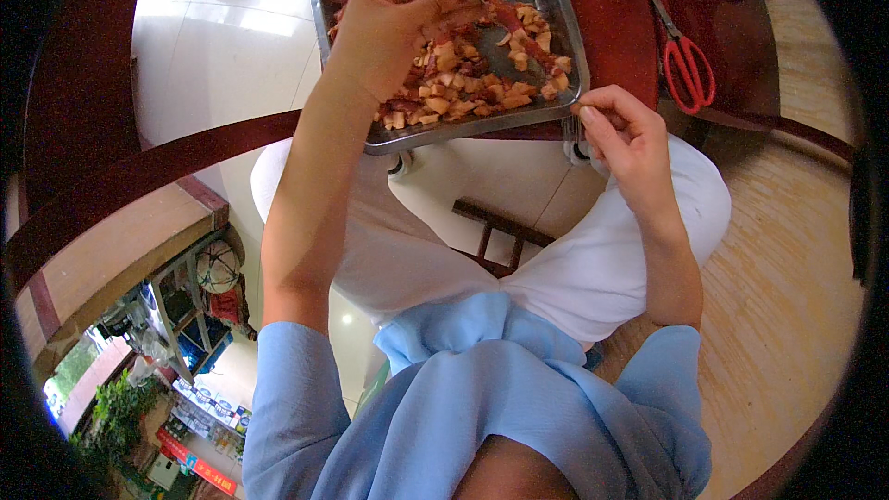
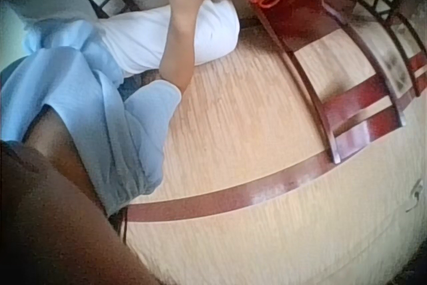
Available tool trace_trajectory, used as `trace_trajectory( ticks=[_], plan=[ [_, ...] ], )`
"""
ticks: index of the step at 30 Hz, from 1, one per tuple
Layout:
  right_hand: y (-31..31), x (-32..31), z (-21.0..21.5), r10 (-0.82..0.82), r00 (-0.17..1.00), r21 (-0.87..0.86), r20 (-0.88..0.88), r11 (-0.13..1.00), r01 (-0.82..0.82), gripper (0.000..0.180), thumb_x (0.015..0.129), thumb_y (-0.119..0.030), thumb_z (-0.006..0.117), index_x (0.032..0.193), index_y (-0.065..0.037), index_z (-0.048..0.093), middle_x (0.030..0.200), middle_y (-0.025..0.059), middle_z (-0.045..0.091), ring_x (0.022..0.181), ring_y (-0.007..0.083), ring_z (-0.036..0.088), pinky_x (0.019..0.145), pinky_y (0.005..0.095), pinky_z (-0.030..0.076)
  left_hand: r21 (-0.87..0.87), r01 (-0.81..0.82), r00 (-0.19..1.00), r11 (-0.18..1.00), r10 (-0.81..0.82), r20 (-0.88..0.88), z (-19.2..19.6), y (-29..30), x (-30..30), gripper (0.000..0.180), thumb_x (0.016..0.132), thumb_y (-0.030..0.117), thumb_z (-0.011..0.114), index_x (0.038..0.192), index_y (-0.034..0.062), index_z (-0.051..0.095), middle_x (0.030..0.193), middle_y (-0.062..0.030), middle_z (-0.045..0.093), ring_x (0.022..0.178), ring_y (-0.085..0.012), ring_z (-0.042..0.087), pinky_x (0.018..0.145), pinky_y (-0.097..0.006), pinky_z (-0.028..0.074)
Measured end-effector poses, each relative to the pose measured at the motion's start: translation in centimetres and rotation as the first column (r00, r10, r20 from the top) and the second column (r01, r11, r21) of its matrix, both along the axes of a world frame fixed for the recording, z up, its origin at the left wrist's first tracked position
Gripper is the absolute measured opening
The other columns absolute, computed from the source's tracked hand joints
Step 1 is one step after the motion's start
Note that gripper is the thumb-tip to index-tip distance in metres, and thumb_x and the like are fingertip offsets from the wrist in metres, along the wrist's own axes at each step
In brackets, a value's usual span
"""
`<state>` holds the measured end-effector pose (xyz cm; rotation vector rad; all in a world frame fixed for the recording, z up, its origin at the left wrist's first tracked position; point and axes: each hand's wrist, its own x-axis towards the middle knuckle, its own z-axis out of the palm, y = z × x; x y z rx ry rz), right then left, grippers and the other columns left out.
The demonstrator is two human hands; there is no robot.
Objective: The person threads pieces of marinated meat onto metal skewers from a tray. They occasionally use scissors to cut larger pieces of meat before skewering them. The completed skewers are placed back on the tray.
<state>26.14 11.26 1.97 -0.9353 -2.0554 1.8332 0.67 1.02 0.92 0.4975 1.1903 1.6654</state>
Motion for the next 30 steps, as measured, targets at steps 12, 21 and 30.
trace_trajectory(
  ticks=[12, 21, 30],
  plan=[
    [-0.6, -2.8, 0.3, -0.068, 0.986, -0.156, -0.153, 0.987, 0.044, 0.012, 0.095, -0.012, 0.057, 0.100, -0.001, 0.060, 0.066, -0.0028, 0.051, 0.057, 0.0034, 0.044, 0.049, 0.0203, 0.034, -0.097, 0.088, 0.957, 0.991, -0.111, -0.267, -0.2, -0.4, 3.2, 0.039, 0.087, 0.004, 0.066, 0.122, -0.0068, 0.053, 0.114, -0.0114, 0.065, 0.105, -0.0164, 0.062, 0.092, -0.029, 0.051],
    [-0.7, -5.8, 0.5, -0.064, 0.990, -0.749, -0.128, 0.661, -0.054, 0.008, 0.096, -0.011, 0.051, 0.101, -0.009, 0.057, 0.064, -0.0026, 0.050, 0.037, 0.0008, 0.031, 0.034, 0.0169, 0.021, 0.271, -0.137, 0.966, 0.953, 0.068, 0.250, -0.6, -0.7, 1.4, 0.034, 0.093, 0.005, 0.059, 0.127, 0.0017, 0.053, 0.126, -0.0136, 0.061, 0.114, -0.0252, 0.061, 0.096, -0.038, 0.053],
    [-1.3, -8.1, -0.8, -0.046, 0.977, -0.853, -0.208, 0.498, -0.158, 0.002, 0.096, -0.013, 0.052, 0.098, -0.013, 0.053, 0.065, -0.0031, 0.048, 0.037, 0.0019, 0.032, 0.032, 0.0179, 0.023, 0.178, -0.264, 0.939, 0.948, 0.211, 0.271, -0.3, -1.5, 1.2, 0.034, 0.091, -0.003, 0.059, 0.124, -0.0010, 0.052, 0.119, -0.0131, 0.063, 0.104, -0.0217, 0.065, 0.087, -0.032, 0.056]
  ],
)
